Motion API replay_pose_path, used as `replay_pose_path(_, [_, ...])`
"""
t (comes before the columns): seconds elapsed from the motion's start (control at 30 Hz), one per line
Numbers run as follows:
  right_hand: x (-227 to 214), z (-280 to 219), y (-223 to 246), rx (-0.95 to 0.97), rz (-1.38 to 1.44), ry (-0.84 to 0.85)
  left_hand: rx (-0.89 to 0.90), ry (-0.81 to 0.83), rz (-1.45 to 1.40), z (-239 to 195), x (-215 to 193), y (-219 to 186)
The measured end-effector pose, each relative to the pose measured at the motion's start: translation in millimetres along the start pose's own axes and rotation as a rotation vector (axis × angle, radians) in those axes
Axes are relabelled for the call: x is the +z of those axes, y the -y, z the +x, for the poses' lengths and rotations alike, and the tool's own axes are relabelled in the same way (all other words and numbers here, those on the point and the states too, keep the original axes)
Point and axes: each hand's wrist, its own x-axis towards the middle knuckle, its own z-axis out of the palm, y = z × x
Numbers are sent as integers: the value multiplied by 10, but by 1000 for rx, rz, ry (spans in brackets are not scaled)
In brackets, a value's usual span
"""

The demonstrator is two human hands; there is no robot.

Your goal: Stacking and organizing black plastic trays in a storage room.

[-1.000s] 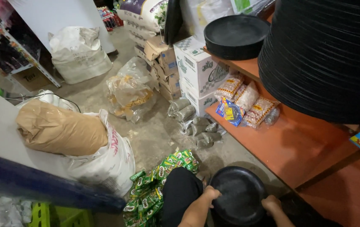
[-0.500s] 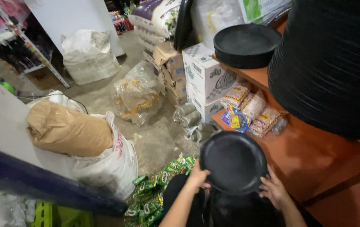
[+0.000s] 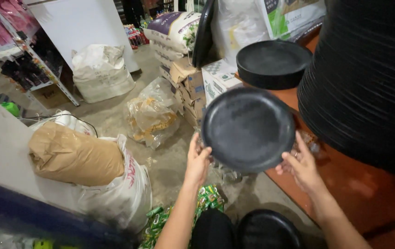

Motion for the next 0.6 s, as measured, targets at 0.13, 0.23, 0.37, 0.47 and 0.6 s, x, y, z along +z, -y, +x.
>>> replay_pose_path(0.13, [245,338,286,-144,-14,13,140,-72,-101,293,309,-76])
replay_pose_path(0.23, [290,689,266,-150,58,-76,316,-20,36,629,492,-57])
replay_pose_path(0.37, [251,1239,290,-125,98,-171,457,-158,328,1219,755,-85])
replay_pose_path(0.47, [185,1642,246,-148,172,-199,509,-143,265,1561,951,-161])
replay_pose_path(0.6, [176,2131,164,-256,250,-226,391,-96,50,1920,1190,-227])
